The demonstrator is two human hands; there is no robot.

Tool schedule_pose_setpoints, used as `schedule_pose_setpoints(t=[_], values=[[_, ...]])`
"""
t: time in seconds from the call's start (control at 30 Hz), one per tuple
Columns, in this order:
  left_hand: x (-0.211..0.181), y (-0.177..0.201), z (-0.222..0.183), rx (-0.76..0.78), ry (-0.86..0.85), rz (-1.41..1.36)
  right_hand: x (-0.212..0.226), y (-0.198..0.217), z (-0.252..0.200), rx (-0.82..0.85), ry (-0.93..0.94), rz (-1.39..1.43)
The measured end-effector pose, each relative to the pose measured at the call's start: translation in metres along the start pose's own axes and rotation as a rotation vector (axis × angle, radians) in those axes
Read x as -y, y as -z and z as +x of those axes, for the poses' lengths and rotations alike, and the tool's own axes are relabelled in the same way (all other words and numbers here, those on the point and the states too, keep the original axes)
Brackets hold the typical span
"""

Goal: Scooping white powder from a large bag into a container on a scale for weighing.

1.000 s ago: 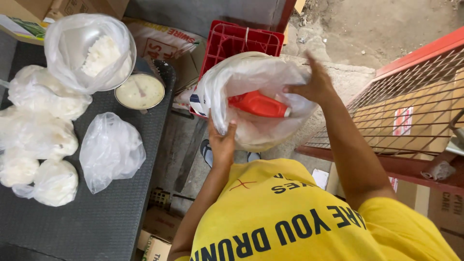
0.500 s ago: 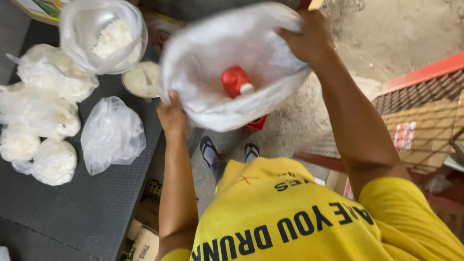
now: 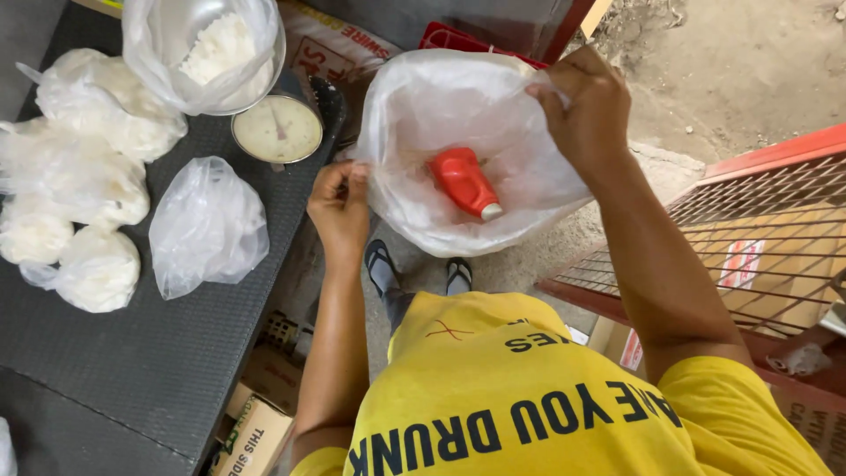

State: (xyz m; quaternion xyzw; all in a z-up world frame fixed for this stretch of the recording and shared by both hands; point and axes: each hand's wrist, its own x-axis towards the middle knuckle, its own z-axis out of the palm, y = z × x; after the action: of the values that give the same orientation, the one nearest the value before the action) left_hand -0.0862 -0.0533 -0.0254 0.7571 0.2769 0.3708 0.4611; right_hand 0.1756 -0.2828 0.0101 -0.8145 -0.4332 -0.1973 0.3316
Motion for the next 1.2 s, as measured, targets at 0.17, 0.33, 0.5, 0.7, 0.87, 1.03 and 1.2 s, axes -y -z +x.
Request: schedule_pose_setpoints(t=[0.17,0.33,0.5,0.7,0.87,1.03,1.2], values=[[0.070,0.017,0.027,-0.079,0.475,-0.522,-0.052,0.008,0.006,0.083,-0.380,0.549],[0.119,0.001,0.048,0.010,0.702,-0.861,-0.089,-0.033,0.008,0.200,-0.705,0.936],[0.247,0.007,0.044,0.328,0.482,0.235,-0.102,-0.082,-0.018,0.724,-1.170,0.516],[0.011,-0.006,0.047,0.157,-0.176,0.390,-0.060,-0.065,0.003,0.527,-1.410,0.689],[0.042,-0.081,0.053,0.420,-0.310,0.717,-0.106,-0.103,-0.020,0.510,-1.472,0.988],[0.115,-0.114,0.103,0.769,0.246,0.675,-0.155,-0.151,-0.099,0.580,-1.113,0.553],[0.128,-0.115,0.117,0.656,0.172,0.622,-0.056,-0.048,-0.127,-0.031,-1.291,0.816]])
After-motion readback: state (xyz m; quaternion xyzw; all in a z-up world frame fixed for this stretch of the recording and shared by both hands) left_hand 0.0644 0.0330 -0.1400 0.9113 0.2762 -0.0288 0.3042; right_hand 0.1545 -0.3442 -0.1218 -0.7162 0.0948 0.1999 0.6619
